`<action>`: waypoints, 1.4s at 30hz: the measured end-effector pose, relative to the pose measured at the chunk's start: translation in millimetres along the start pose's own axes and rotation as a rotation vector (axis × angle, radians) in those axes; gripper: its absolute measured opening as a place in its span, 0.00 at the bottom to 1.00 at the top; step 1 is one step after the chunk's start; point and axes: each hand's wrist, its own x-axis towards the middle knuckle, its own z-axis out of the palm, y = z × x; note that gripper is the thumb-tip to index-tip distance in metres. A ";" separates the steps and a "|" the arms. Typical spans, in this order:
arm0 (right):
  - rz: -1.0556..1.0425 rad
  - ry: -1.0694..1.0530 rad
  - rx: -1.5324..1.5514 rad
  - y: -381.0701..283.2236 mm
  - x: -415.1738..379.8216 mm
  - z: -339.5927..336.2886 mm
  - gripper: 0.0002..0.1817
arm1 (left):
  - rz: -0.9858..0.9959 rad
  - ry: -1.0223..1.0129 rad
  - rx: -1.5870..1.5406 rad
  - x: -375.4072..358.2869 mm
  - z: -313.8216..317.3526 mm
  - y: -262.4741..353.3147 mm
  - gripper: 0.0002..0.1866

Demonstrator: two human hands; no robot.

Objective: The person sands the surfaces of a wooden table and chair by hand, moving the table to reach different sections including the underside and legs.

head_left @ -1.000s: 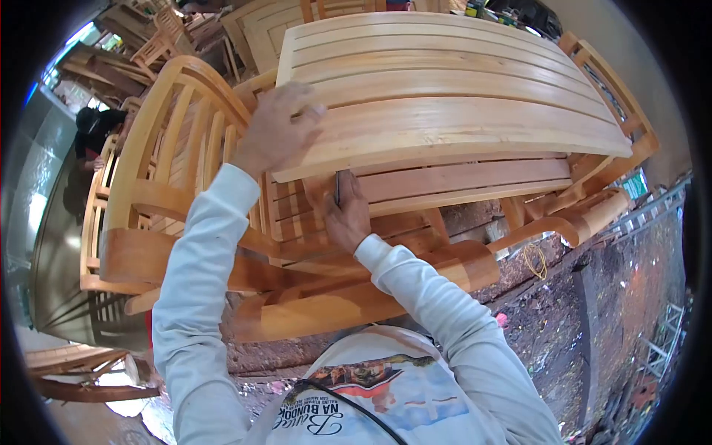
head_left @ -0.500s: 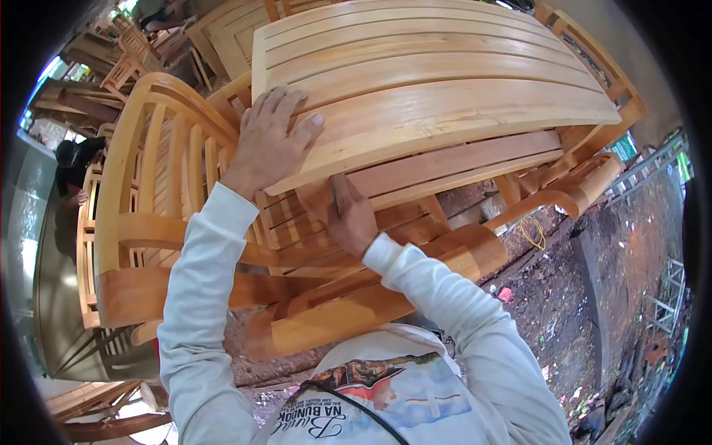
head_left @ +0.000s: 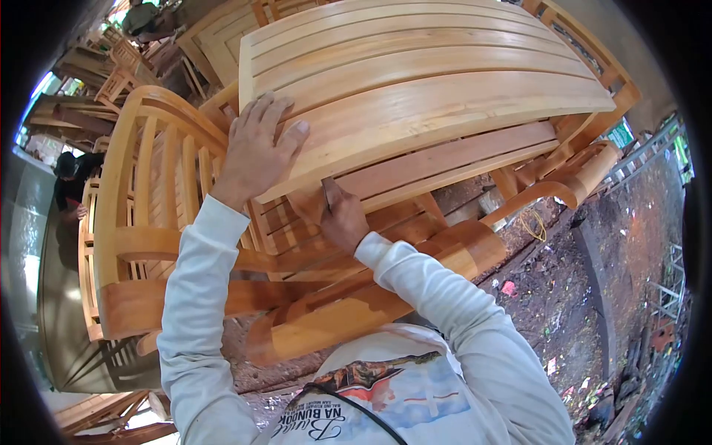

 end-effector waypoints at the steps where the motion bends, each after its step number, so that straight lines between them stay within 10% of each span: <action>1: 0.052 -0.026 0.016 1.4 -4.6 1.0 0.33 | -0.007 0.000 -0.007 -0.3 0.0 -1.8 0.30; 17: 0.250 -0.075 0.180 -23.6 -11.7 -13.5 0.37 | 0.099 0.011 -0.065 5.2 -5.7 7.6 0.25; 23: 0.018 0.049 -0.114 60.1 -32.2 46.8 0.39 | 0.124 0.025 -0.045 1.8 -6.3 13.5 0.23; 26: 0.280 -0.261 0.081 -14.2 -2.0 -19.8 0.39 | 0.207 0.027 -0.010 3.4 -5.7 6.2 0.23; 31: -0.231 0.152 -0.160 64.7 -32.8 38.0 0.39 | 0.095 0.006 -0.090 2.9 -7.4 10.6 0.22; 38: 0.080 -0.142 0.158 9.6 -25.8 -4.3 0.41 | 0.153 0.002 -0.091 0.5 -7.2 10.4 0.22; 42: -0.020 -0.130 -0.204 59.0 -28.1 24.5 0.41 | 0.115 -0.002 -0.046 1.8 -7.2 10.4 0.23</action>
